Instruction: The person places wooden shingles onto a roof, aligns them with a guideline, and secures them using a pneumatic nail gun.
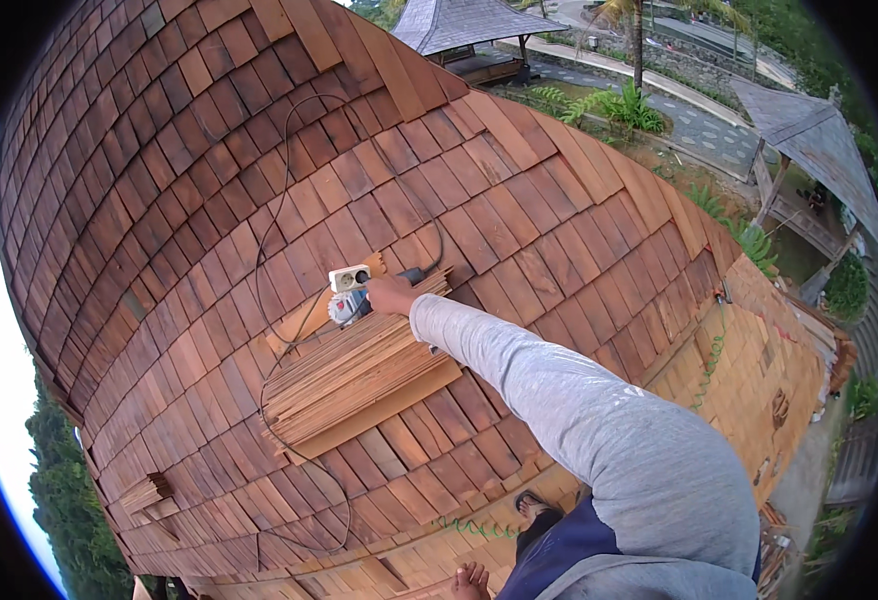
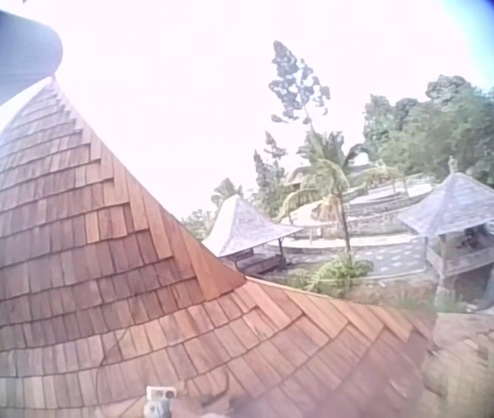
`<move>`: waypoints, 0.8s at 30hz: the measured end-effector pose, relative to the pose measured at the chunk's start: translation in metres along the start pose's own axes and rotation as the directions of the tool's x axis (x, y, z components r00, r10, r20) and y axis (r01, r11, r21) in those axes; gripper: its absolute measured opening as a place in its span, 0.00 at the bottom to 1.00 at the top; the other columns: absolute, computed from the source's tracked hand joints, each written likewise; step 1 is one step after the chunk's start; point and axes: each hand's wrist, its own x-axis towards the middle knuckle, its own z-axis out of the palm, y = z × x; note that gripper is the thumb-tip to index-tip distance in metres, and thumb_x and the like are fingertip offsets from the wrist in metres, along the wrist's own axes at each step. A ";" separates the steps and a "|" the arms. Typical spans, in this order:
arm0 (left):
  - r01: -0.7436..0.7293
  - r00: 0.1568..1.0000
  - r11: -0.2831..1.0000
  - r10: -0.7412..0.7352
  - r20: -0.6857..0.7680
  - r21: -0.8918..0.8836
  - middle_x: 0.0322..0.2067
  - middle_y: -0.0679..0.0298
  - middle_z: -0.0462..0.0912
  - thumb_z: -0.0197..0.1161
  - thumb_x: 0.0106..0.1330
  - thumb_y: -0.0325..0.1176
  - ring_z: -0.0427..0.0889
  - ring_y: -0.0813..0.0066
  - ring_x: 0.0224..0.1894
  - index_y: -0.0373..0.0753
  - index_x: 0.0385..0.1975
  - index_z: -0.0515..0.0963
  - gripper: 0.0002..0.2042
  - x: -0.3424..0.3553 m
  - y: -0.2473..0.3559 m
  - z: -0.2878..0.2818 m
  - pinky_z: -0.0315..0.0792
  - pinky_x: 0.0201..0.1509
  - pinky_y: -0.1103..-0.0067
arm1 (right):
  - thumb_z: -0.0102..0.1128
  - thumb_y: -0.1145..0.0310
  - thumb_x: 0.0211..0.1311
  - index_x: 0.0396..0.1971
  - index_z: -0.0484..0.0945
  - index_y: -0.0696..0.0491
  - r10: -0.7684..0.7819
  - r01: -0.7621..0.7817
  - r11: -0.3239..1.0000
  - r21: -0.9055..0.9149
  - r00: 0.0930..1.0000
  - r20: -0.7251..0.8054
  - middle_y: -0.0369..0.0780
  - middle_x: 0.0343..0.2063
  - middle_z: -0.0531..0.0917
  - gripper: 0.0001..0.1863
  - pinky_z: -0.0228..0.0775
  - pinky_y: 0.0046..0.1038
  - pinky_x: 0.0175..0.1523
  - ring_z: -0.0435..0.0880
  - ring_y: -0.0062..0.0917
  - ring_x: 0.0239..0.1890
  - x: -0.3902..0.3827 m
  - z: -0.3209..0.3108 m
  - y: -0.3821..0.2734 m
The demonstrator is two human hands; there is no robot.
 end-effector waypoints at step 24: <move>-0.078 0.993 0.985 0.063 0.095 0.154 0.69 0.45 0.69 0.65 0.75 0.40 0.75 0.48 0.64 0.33 0.75 0.59 0.34 0.039 0.131 0.067 0.73 0.65 0.55 | 0.70 0.58 0.58 0.49 0.80 0.60 0.170 -0.191 0.971 0.144 0.975 0.142 0.55 0.44 0.84 0.25 0.75 0.49 0.56 0.83 0.52 0.51 -0.342 0.103 0.219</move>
